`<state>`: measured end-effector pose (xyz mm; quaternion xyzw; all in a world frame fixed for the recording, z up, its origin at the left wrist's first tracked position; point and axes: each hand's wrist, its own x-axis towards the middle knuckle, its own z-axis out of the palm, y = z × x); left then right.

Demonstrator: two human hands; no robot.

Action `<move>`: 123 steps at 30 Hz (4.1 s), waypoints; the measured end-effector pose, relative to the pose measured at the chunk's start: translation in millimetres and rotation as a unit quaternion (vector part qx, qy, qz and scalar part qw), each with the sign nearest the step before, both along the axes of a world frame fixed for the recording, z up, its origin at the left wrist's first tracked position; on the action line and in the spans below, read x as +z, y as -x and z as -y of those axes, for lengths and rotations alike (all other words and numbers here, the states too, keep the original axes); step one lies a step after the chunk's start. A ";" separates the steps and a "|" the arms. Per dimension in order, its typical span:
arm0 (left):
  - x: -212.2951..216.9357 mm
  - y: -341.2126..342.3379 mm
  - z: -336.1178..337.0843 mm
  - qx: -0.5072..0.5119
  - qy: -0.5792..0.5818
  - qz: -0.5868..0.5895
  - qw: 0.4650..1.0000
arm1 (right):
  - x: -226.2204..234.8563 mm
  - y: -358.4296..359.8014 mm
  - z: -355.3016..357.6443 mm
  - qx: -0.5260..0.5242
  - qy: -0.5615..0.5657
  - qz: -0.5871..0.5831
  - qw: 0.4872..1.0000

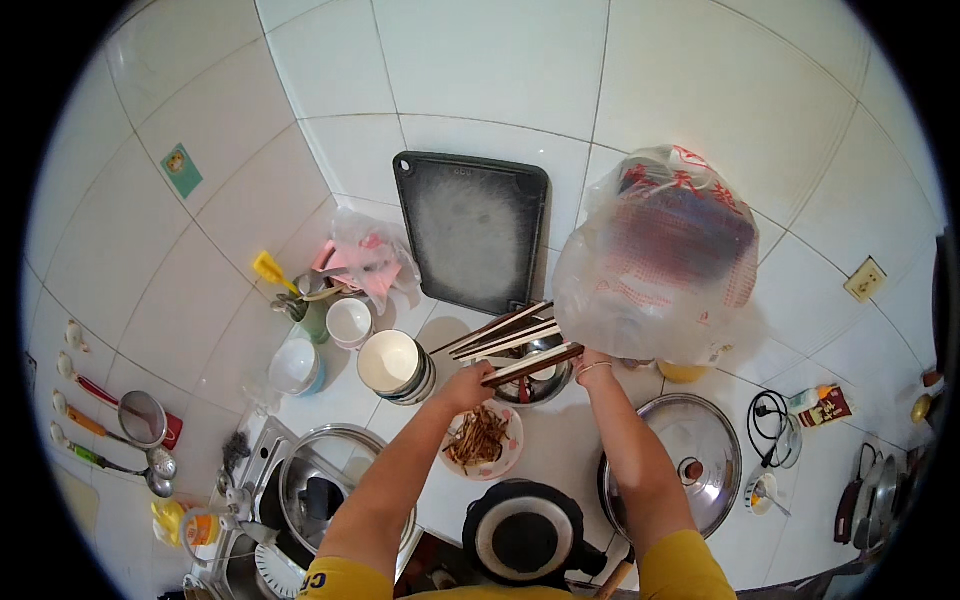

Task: The person washes chopsticks, bowls, and a metal pot lid in a double-basin sink using a sponge and detergent, then sets the items on the adjacent counter.

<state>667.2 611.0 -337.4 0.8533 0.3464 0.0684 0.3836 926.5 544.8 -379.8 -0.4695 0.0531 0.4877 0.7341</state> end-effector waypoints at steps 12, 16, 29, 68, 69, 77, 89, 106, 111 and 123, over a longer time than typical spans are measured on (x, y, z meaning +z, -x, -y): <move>-0.6 -19.7 12.7 0.142 -0.127 -0.122 0.974 | -60.7 -9.8 -35.0 0.083 0.315 0.740 0.589; 2.4 -15.8 16.6 0.157 -0.130 -0.153 0.967 | -56.6 -5.5 -28.3 0.105 0.304 0.736 0.595; 12.9 60.9 54.4 0.161 -0.166 0.040 0.972 | -36.9 -11.7 67.9 0.089 0.166 0.624 0.758; -248.0 672.2 390.9 0.769 0.385 0.509 0.044 | -57.8 843.9 130.3 0.613 -0.202 0.752 0.134; -265.9 672.2 386.0 0.768 0.364 0.527 0.013 | -66.0 843.9 128.7 0.598 -0.220 0.760 0.128; -325.3 672.8 365.0 0.711 0.279 0.633 -0.127 | -77.1 838.0 115.4 0.558 -0.285 0.760 0.176; -236.0 684.4 353.1 0.830 0.178 0.516 0.115 | -87.5 839.5 106.4 0.528 -0.317 0.765 0.189; -116.0 761.2 420.0 0.783 0.263 0.322 0.463 | -28.3 861.3 238.4 0.704 -0.415 0.564 0.117; -95.2 766.2 416.4 0.762 0.311 0.351 0.447 | -30.5 860.1 221.2 0.697 -0.397 0.596 0.044; -90.3 785.1 546.2 0.735 0.032 0.678 0.001 | -29.7 849.3 205.1 0.757 -0.061 0.293 0.581</move>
